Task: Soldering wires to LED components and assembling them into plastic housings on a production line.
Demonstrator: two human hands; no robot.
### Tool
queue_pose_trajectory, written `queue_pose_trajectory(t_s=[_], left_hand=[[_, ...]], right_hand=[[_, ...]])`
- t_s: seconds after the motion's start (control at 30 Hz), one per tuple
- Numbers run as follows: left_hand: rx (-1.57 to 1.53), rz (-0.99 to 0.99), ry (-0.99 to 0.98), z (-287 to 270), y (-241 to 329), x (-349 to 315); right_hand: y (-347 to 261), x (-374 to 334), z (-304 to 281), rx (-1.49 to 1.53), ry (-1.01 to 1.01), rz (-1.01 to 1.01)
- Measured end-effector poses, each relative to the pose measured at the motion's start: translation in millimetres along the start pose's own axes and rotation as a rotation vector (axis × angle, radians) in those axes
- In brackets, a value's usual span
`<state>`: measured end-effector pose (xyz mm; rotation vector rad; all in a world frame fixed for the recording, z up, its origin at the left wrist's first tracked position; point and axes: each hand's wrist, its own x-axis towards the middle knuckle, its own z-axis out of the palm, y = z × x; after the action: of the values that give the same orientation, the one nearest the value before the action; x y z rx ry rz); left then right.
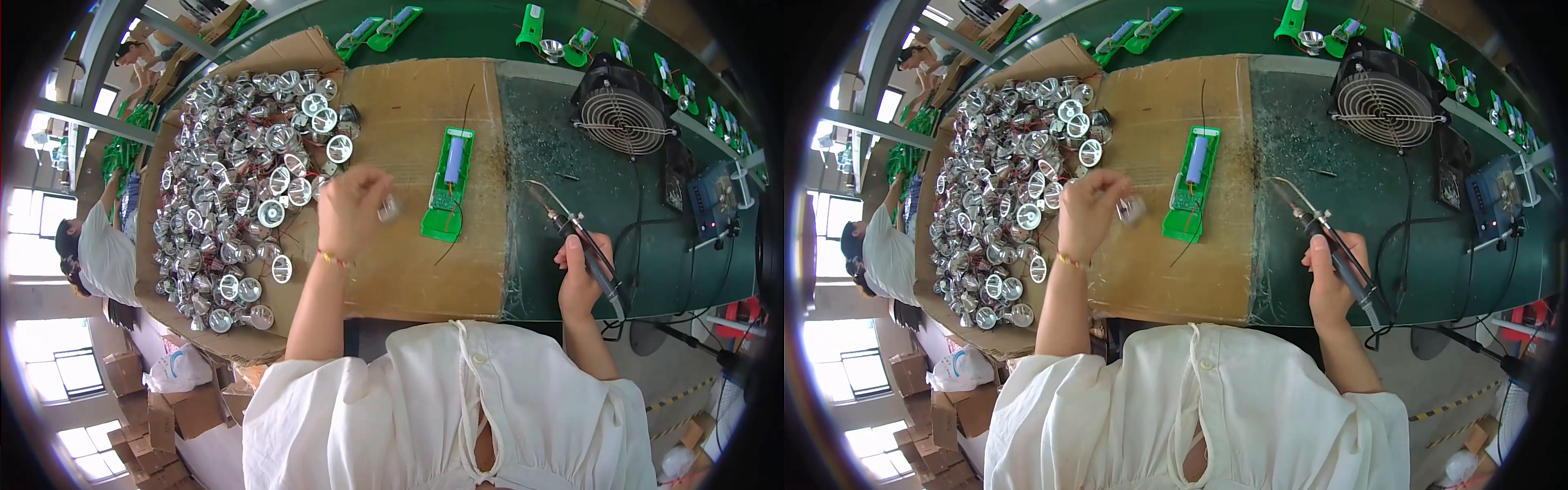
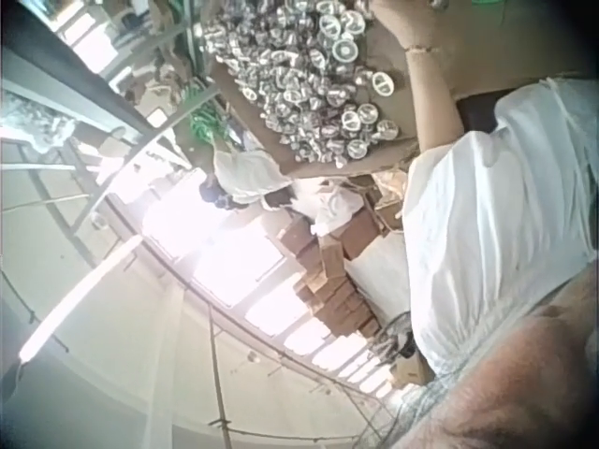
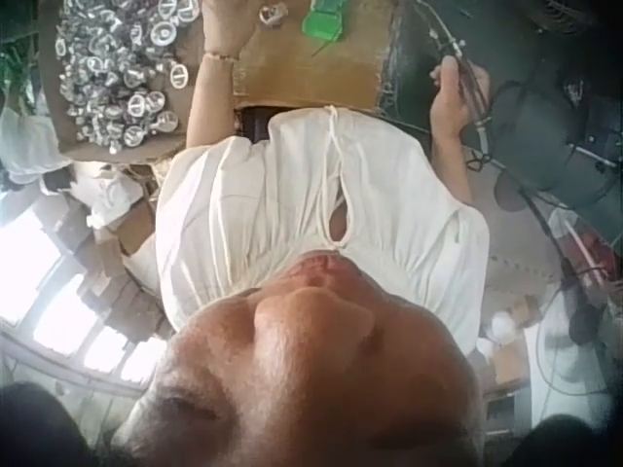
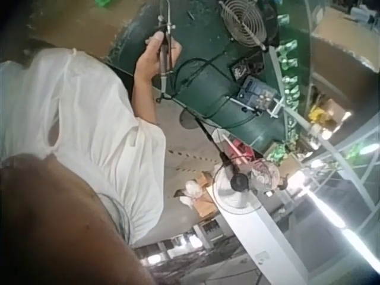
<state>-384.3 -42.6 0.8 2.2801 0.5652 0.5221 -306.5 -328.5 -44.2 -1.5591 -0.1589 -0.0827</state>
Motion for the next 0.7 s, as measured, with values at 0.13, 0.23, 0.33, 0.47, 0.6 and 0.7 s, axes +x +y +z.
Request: queue_pose_trajectory(t_s=[0.13,0.23,0.33,0.47,0.6,0.7], left_hand=[[-0.046,-0.212,-0.159,14,25,-30],[-0.128,-0.110,-0.102,32,15,-38],[-0.135,-0.109,-0.121,39,15,-35],[-0.056,-0.099,-0.168,43,8,-30],[-0.104,-0.129,-0.154,44,10,-30],[-0.134,-0.147,-0.138,45,8,-31]], right_hand=[[-12,-12,9,0.032,-0.267,-0.019],[-12,-18,23,0.011,-0.359,-0.032],[-11,-19,40,0.100,-0.307,0.004],[-9,-17,50,0.028,-0.299,-0.011],[-6,-16,55,0.055,-0.303,0.046],[-4,-16,55,-0.001,-0.324,0.035]])
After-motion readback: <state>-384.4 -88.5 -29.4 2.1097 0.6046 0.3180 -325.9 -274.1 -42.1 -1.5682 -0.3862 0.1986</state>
